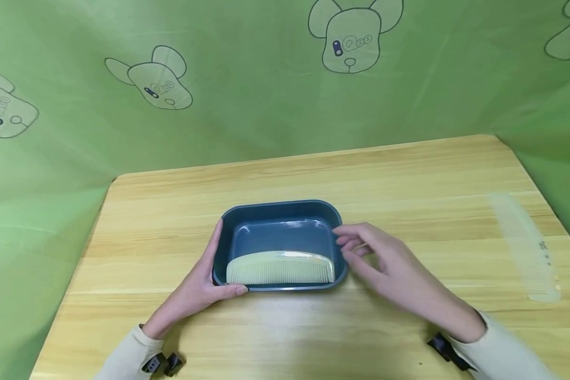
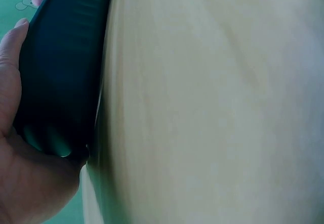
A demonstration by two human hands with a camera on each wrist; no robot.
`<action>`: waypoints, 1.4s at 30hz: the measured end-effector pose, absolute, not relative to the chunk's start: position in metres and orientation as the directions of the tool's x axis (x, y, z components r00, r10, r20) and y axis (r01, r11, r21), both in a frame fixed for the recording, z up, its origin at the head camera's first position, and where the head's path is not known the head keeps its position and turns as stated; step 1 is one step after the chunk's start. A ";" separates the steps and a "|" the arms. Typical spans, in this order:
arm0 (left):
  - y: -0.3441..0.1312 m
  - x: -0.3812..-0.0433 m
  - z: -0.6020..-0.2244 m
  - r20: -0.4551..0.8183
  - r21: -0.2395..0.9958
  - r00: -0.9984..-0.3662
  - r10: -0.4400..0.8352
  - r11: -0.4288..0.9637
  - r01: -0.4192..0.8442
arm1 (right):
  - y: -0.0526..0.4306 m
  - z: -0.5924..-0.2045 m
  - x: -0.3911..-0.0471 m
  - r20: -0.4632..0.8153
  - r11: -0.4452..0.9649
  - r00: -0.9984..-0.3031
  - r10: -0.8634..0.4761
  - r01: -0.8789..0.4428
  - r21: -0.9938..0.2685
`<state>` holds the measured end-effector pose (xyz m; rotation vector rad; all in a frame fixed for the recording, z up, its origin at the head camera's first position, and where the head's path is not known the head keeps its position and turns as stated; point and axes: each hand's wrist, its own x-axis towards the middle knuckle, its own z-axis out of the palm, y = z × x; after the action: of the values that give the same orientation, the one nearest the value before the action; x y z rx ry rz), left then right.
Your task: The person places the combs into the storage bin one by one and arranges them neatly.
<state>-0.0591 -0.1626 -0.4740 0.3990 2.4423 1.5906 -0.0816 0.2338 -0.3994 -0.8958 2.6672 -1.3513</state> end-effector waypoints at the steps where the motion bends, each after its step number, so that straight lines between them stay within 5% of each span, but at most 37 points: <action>1: -0.162 -0.059 -0.474 -0.018 0.916 -0.943 0.332 0.384 0.117 | 0.239 -0.398 -0.080 0.230 0.462 -0.846 -0.480 -0.468 -0.753; 12: -0.164 -0.060 -0.473 -0.020 0.914 -0.947 0.320 0.389 0.112 | 0.283 -0.397 -0.071 0.158 0.558 -0.954 -0.254 -0.278 -0.782; 26: -0.162 -0.059 -0.473 -0.033 0.915 -0.945 0.325 0.389 0.102 | 0.346 -0.415 -0.078 0.173 0.679 -0.983 -0.060 -0.167 -0.715; 42: -0.160 -0.058 -0.471 -0.035 0.921 -0.944 0.327 0.376 0.097 | 0.408 -0.444 -0.086 0.068 0.784 -0.998 -0.013 -0.052 -0.618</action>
<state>-0.0579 -0.1600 -0.4710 0.3794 2.4233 1.6003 -0.0865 0.4081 -0.4438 -0.0558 3.0236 -1.0501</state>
